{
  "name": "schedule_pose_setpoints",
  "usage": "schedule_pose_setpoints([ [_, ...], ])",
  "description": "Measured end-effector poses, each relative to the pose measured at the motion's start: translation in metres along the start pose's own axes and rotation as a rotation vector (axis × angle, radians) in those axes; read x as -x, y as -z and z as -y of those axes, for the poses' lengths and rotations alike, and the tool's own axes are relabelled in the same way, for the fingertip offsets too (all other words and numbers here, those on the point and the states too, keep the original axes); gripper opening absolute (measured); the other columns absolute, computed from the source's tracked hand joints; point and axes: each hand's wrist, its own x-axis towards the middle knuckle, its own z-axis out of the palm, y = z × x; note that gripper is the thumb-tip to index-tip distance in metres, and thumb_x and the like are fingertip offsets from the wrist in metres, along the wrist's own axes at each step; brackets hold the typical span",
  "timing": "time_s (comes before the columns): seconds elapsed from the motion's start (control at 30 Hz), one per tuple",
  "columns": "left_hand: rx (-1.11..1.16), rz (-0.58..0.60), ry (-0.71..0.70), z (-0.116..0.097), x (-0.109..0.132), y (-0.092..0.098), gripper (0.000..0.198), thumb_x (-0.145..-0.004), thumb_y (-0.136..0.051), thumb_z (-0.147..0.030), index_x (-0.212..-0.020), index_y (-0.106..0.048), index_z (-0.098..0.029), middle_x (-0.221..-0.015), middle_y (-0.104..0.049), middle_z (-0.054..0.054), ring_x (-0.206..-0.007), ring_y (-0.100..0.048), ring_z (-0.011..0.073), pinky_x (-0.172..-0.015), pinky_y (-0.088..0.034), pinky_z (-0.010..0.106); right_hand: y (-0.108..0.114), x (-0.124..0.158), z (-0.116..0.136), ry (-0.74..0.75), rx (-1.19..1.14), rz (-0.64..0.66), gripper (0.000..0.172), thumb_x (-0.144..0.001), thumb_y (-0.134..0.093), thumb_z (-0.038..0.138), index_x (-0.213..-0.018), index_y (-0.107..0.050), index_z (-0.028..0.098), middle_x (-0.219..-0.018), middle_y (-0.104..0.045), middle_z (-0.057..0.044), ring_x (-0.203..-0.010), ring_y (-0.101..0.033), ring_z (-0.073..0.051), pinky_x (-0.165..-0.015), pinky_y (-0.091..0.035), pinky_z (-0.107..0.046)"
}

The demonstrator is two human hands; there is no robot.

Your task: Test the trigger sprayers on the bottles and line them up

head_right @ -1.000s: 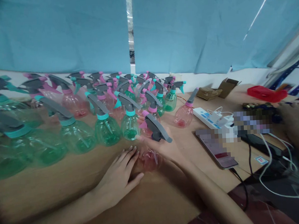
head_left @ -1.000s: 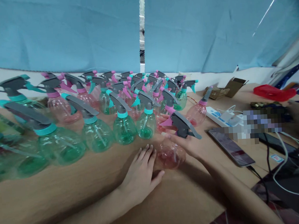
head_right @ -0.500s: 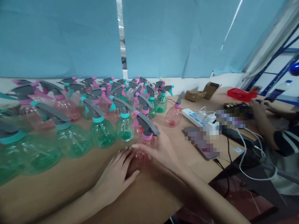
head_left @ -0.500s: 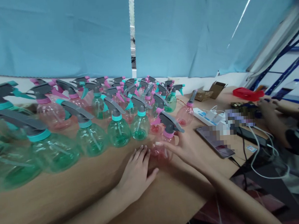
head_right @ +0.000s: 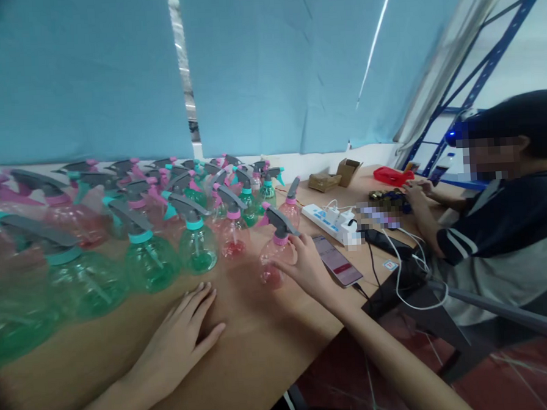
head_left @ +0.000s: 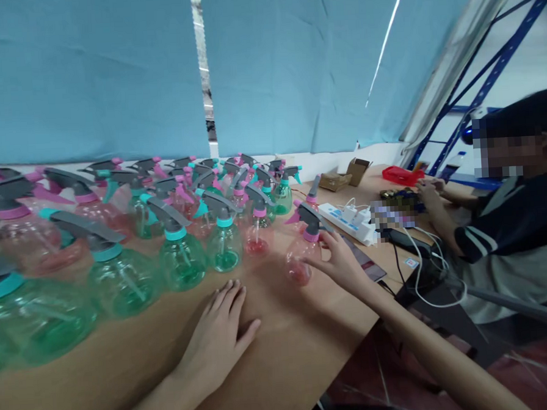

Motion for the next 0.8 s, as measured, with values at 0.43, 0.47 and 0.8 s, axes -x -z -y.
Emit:
schedule_pose_setpoints([
  [0.43,-0.02,-0.134,-0.05,0.009,0.003,-0.007,0.056,-0.09,-0.043,-0.052,-0.128,-0.049,-0.01,-0.128,-0.056,0.017,-0.114,-0.056,0.032,-0.091,-0.048,0.046,-0.03,-0.07,-0.02,0.029,0.137,-0.056,0.046,-0.079,-0.06,0.039,-0.114,-0.051,0.011,-0.103,-0.064,-0.019,-0.098,-0.06,-0.034,-0.08,-0.045,-0.047],
  [0.47,-0.017,-0.134,-0.049,0.009,0.003,-0.007,0.056,-0.09,-0.045,-0.052,-0.129,-0.048,-0.011,-0.129,-0.056,0.017,-0.114,-0.056,0.0318,-0.091,-0.047,0.046,-0.033,-0.073,-0.021,0.038,0.141,-0.056,0.044,-0.079,-0.06,0.039,-0.113,-0.052,0.012,-0.103,-0.064,-0.018,-0.099,-0.06,-0.033,-0.081,-0.045,-0.047],
  [0.8,-0.017,-0.135,-0.043,0.008,0.005,-0.005,0.061,-0.089,-0.046,-0.053,-0.136,-0.042,-0.015,-0.13,-0.055,0.015,-0.114,-0.056,0.0321,-0.09,-0.048,0.045,-0.049,-0.09,-0.02,0.051,0.164,-0.037,0.037,-0.083,-0.057,0.034,-0.11,-0.053,0.008,-0.102,-0.065,-0.021,-0.101,-0.058,-0.035,-0.082,-0.045,-0.046],
])
